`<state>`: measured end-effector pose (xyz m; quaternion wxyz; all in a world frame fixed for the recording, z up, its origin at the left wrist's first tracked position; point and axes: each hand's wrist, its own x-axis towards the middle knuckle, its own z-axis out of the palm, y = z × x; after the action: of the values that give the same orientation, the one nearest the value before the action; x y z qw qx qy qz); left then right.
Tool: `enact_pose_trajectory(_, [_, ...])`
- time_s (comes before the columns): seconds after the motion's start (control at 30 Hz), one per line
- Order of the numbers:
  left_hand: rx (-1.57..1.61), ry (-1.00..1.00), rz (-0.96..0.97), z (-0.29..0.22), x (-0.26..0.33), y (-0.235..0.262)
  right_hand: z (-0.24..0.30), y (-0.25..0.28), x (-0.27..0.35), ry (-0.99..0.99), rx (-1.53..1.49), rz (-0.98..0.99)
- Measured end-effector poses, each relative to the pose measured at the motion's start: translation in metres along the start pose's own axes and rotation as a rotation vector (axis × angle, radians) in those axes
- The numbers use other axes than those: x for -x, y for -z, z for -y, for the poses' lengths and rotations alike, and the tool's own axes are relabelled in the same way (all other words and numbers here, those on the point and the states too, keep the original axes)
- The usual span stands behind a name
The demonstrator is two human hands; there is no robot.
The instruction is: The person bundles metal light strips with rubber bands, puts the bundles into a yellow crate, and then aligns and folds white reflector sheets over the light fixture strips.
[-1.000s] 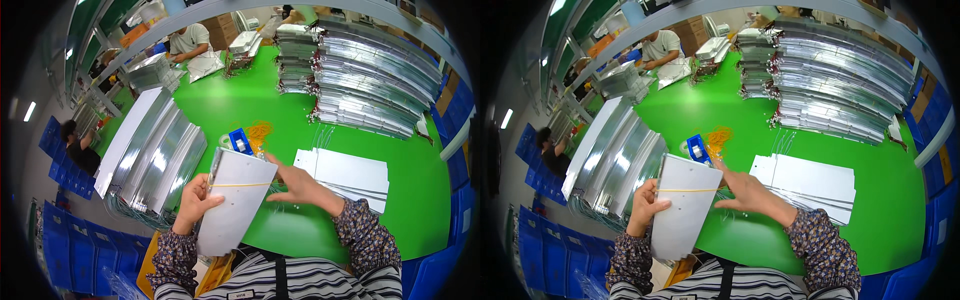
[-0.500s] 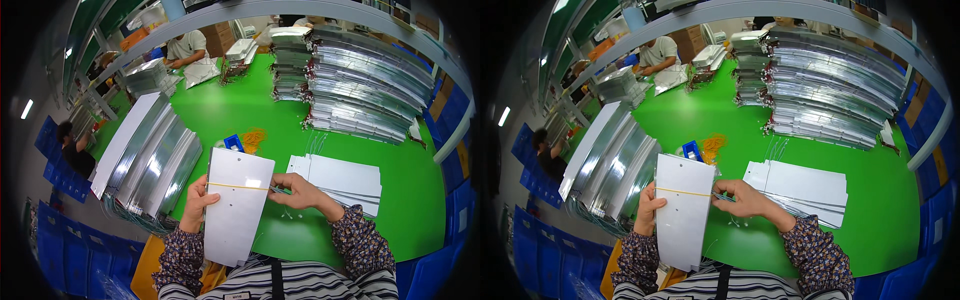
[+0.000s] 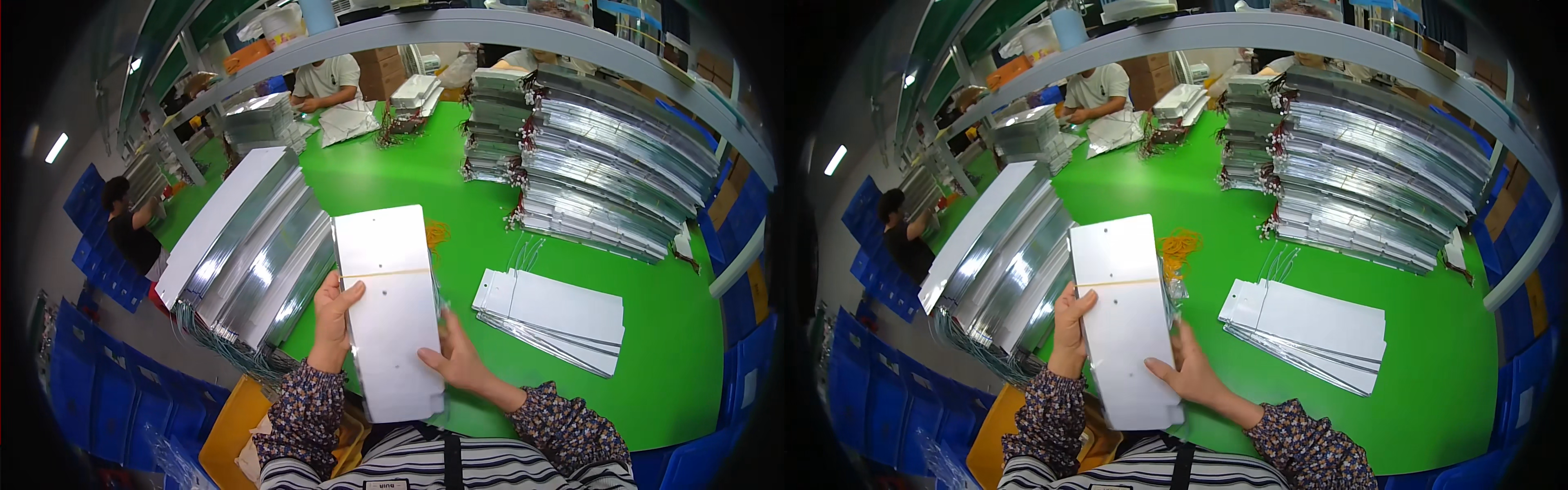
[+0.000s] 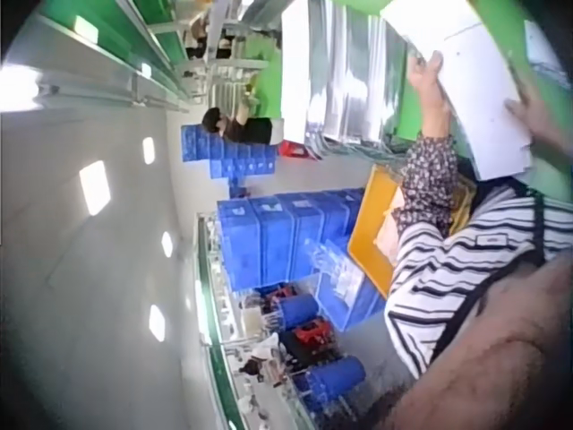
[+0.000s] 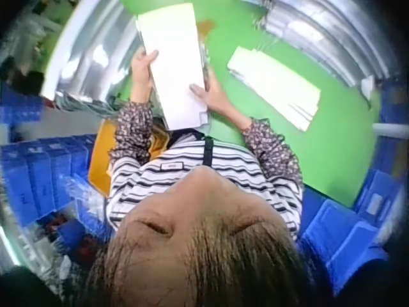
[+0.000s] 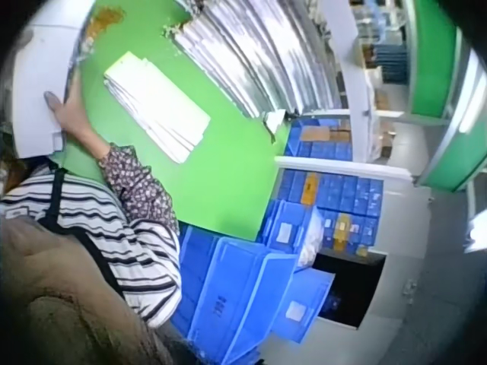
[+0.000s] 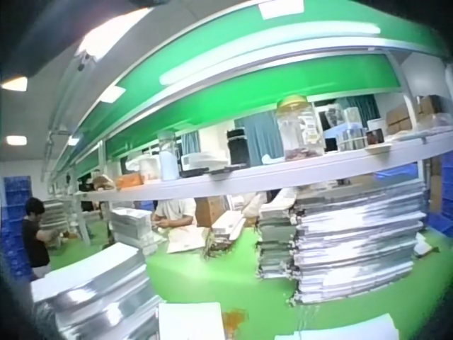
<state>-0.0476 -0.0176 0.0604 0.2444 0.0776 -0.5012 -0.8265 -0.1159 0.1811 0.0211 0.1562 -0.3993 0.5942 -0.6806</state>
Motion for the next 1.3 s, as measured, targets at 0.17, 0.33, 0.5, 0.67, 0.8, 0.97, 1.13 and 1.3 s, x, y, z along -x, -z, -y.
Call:
enact_pose_trajectory(0.17, [0.058,-0.088,-0.047,-0.010,0.017,-0.017,0.011,0.040,-0.023,-0.377,-0.438,0.100])
enact_pose_trajectory(0.33, [-1.065,-0.734,-0.027,-0.024,0.057,-0.011,0.007,0.062,-0.035,-0.461,-0.799,0.299])
enact_pose_trajectory(0.5, [-1.847,-0.973,0.497,-0.044,0.063,-0.051,-0.027,0.034,-0.038,-0.553,-0.839,0.429])
enact_pose_trajectory(0.67, [-1.691,-0.698,0.930,-0.042,0.038,-0.037,-0.057,0.031,-0.064,-0.388,-0.029,0.717])
enact_pose_trajectory(0.8, [-1.694,-0.299,0.963,-0.032,0.025,-0.023,-0.077,0.050,-0.134,-0.194,0.226,0.151])
enact_pose_trajectory(0.97, [-1.722,-0.266,0.868,-0.009,0.013,-0.016,-0.124,0.058,-0.207,0.196,0.961,-0.065])
enact_pose_trajectory(1.13, [-1.711,-0.257,0.818,-0.003,0.015,-0.013,-0.161,0.042,-0.222,0.179,1.050,0.076])
enact_pose_trajectory(1.3, [-1.702,-0.209,0.834,-0.007,0.002,-0.017,-0.148,0.063,-0.214,0.165,0.802,-0.079])
